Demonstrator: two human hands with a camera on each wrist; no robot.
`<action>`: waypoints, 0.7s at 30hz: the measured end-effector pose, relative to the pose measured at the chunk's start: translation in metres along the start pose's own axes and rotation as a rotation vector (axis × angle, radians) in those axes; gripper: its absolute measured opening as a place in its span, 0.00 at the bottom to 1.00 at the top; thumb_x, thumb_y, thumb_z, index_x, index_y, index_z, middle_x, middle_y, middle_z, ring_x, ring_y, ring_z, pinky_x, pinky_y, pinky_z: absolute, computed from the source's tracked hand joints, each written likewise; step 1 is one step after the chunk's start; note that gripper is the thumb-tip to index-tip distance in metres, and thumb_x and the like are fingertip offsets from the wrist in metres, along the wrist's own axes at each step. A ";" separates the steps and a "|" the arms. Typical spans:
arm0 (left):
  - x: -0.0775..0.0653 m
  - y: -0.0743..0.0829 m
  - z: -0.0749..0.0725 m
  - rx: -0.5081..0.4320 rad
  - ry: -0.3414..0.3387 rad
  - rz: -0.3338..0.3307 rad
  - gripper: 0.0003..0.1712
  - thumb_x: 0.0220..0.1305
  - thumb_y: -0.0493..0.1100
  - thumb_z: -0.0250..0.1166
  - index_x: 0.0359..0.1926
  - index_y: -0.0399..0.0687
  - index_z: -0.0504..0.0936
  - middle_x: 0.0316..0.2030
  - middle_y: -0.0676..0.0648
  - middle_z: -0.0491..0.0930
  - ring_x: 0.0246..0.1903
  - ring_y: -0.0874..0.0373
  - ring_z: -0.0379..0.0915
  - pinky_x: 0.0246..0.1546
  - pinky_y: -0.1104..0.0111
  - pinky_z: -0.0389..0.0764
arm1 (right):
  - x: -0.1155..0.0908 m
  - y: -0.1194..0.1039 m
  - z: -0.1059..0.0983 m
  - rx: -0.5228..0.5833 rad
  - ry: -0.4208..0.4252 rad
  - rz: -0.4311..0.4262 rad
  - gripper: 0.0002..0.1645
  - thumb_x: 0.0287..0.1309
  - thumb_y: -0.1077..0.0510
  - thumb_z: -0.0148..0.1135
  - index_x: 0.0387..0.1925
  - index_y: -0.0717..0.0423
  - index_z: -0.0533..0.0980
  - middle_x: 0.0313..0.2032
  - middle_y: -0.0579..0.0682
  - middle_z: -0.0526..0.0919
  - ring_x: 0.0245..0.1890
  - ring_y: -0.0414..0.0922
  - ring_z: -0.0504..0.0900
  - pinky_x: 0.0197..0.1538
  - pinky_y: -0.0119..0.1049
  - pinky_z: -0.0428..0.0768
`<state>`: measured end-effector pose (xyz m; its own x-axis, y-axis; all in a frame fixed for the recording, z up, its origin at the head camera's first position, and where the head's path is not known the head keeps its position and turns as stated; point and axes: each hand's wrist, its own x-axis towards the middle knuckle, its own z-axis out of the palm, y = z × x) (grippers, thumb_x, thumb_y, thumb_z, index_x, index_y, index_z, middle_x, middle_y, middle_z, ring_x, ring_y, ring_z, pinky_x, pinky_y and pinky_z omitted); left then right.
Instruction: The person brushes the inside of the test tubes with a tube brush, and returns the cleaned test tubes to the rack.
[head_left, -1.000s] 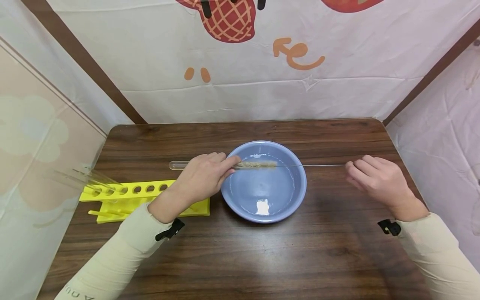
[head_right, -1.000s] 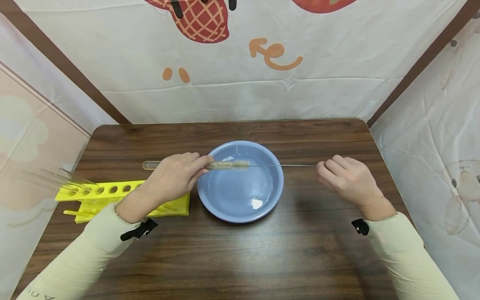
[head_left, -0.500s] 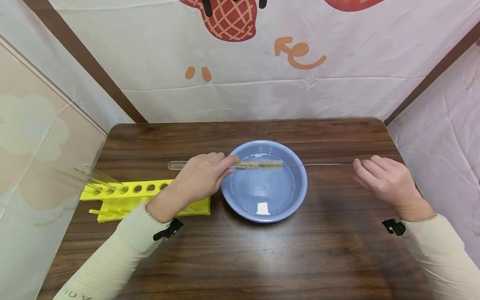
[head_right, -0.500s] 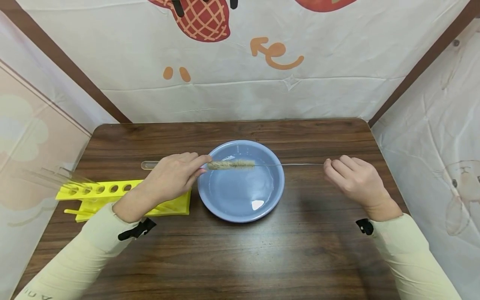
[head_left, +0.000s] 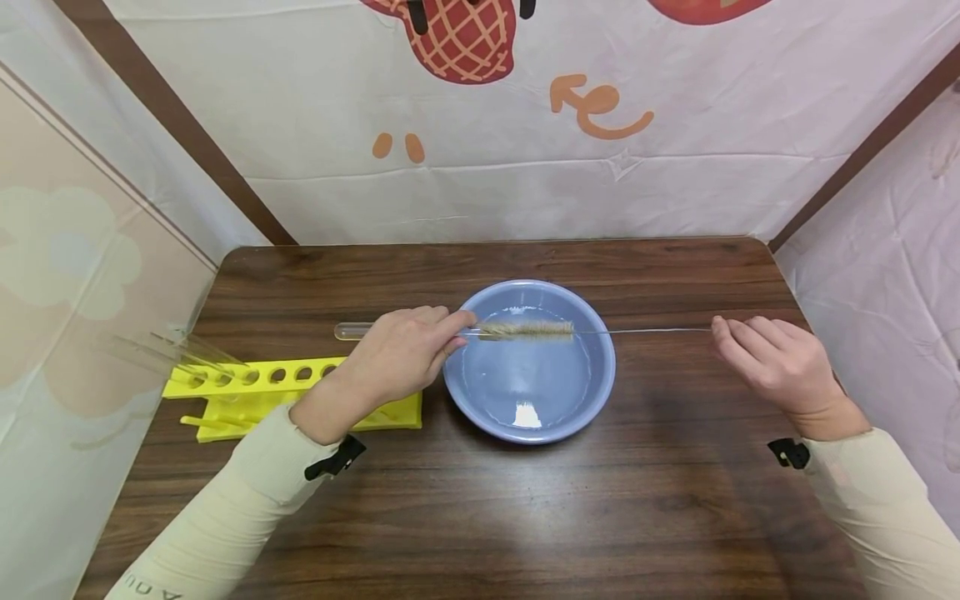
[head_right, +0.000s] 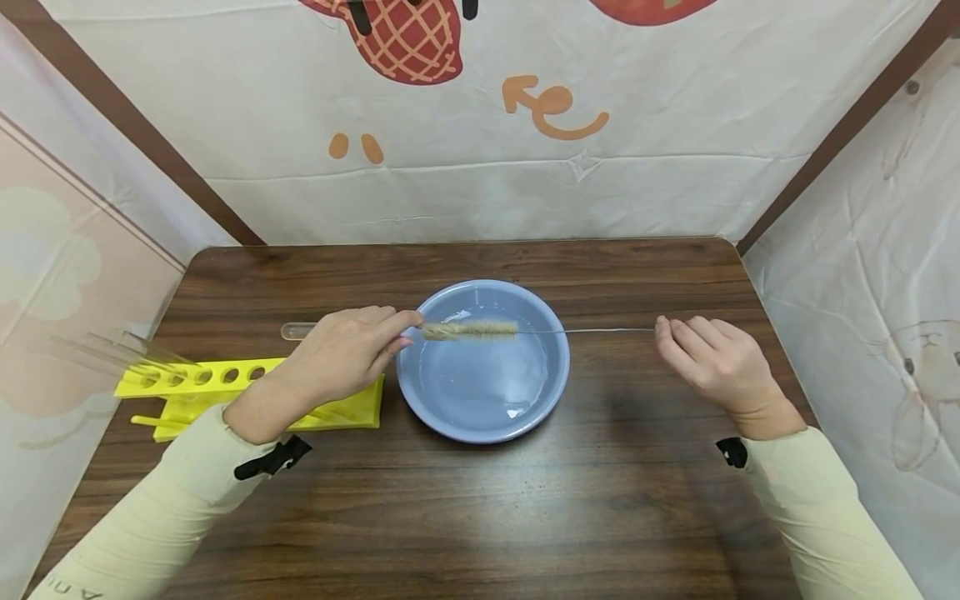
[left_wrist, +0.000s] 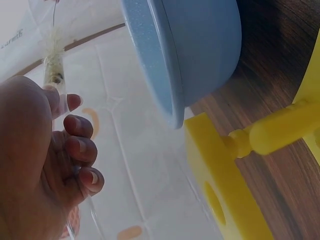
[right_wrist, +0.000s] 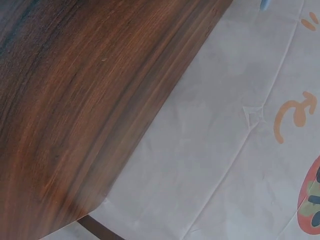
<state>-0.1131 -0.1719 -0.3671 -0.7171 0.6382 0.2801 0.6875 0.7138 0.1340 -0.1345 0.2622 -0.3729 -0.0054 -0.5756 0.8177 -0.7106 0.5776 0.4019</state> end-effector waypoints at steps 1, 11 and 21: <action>0.000 0.000 0.000 -0.002 -0.002 -0.001 0.15 0.75 0.47 0.60 0.57 0.48 0.80 0.27 0.50 0.75 0.26 0.55 0.71 0.28 0.63 0.77 | -0.001 0.000 0.000 -0.006 0.009 0.001 0.13 0.72 0.68 0.55 0.30 0.67 0.79 0.20 0.58 0.80 0.14 0.54 0.70 0.15 0.47 0.68; 0.000 -0.002 0.000 -0.011 -0.011 0.000 0.15 0.76 0.47 0.59 0.58 0.48 0.80 0.30 0.50 0.78 0.27 0.55 0.73 0.31 0.62 0.79 | -0.008 0.003 0.000 -0.054 0.091 0.005 0.09 0.66 0.73 0.59 0.29 0.67 0.80 0.22 0.59 0.83 0.13 0.54 0.71 0.14 0.48 0.67; 0.000 -0.003 0.000 -0.027 -0.010 0.004 0.15 0.76 0.47 0.58 0.58 0.47 0.79 0.30 0.50 0.78 0.27 0.55 0.72 0.29 0.62 0.79 | -0.006 0.003 -0.002 -0.079 0.138 -0.008 0.09 0.65 0.74 0.60 0.28 0.67 0.80 0.23 0.59 0.85 0.13 0.53 0.71 0.13 0.47 0.65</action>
<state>-0.1146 -0.1739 -0.3678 -0.7150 0.6441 0.2717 0.6934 0.7028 0.1588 -0.1352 0.2684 -0.3753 0.1011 -0.4986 0.8609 -0.6524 0.6201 0.4357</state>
